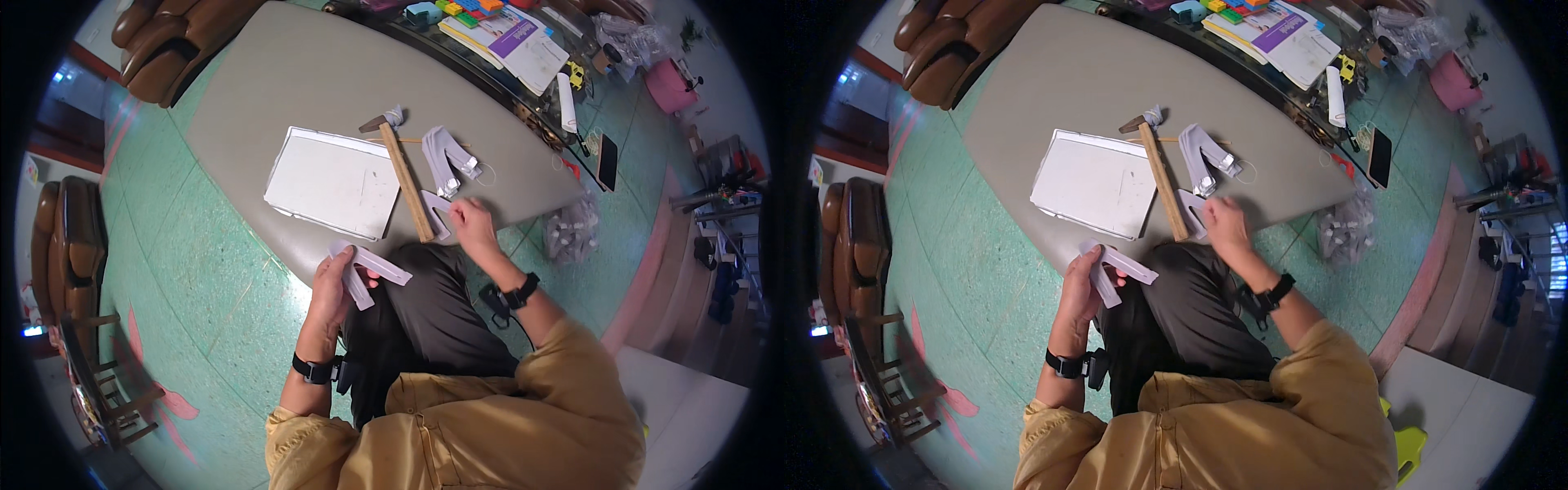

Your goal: The person takes a bundle of white paper or fabric strips out of a plastic bag, sorts them, and uses a hammer to flatten or join specific pieces on a white board.

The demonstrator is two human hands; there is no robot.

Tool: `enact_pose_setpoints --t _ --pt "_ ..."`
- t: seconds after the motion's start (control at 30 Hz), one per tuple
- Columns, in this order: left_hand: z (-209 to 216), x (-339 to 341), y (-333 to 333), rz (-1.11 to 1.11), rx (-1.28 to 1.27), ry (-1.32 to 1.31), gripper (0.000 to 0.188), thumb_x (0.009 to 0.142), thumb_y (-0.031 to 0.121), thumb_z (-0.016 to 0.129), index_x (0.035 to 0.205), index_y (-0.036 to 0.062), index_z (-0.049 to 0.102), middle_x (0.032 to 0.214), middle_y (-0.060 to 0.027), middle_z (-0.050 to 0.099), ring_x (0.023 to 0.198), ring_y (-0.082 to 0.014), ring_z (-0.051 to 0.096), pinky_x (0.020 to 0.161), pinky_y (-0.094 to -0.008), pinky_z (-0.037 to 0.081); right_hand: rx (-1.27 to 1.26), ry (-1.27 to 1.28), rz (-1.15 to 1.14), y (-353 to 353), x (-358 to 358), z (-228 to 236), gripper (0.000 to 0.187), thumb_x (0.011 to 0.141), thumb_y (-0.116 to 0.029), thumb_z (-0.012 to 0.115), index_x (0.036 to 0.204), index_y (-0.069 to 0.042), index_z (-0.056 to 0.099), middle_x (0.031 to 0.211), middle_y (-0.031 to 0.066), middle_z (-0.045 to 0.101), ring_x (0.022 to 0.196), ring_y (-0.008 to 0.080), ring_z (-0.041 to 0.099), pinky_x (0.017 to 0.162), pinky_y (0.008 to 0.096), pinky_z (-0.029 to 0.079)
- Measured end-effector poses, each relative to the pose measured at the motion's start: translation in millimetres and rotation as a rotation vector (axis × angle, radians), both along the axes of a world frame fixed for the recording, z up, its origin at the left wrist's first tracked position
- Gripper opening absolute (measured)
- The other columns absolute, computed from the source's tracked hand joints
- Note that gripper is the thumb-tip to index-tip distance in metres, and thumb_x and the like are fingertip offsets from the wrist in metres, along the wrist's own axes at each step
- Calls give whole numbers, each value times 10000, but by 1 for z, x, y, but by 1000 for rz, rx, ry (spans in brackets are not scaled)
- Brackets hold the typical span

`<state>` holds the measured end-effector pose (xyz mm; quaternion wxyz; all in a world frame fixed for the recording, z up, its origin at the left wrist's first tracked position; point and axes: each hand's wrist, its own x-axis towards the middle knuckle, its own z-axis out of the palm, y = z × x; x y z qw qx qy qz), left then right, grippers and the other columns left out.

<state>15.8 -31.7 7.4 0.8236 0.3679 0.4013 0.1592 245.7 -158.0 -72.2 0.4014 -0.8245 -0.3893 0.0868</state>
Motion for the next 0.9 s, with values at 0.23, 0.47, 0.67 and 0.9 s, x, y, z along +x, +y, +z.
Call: enact_pose_setpoints --t 0.23,0.47,0.67,0.9 --pt "-3 14 -5 -64 -81 -15 300 910 208 414 978 -66 514 824 -165 622 718 -235 642 647 -331 539 -280 168 92 -10 48 -42 187 728 -141 684 830 -23 581 637 65 557 528 194 530 501 327 427" --pt "-13 22 -5 -68 -68 93 322 902 258 416 953 -42 521 782 -168 633 666 -232 633 628 -328 527 -274 1121 383 -48 61 24 154 810 -164 641 805 -14 603 626 -27 500 490 25 397 421 184 298" --pt "-17 39 -3 -110 -58 105 232 896 200 474 961 -17 525 825 -144 627 682 -204 625 634 -319 531 -268 1154 620 -29 33 64 163 824 -184 638 808 -23 623 609 -55 470 490 14 356 429 183 247" --pt "-61 24 91 245 340 150 190 818 65 569 999 22 530 804 -66 606 678 -150 585 629 -248 465 -175 830 661 60 3 61 180 914 -205 496 895 -38 562 695 -7 539 552 60 505 490 209 419"
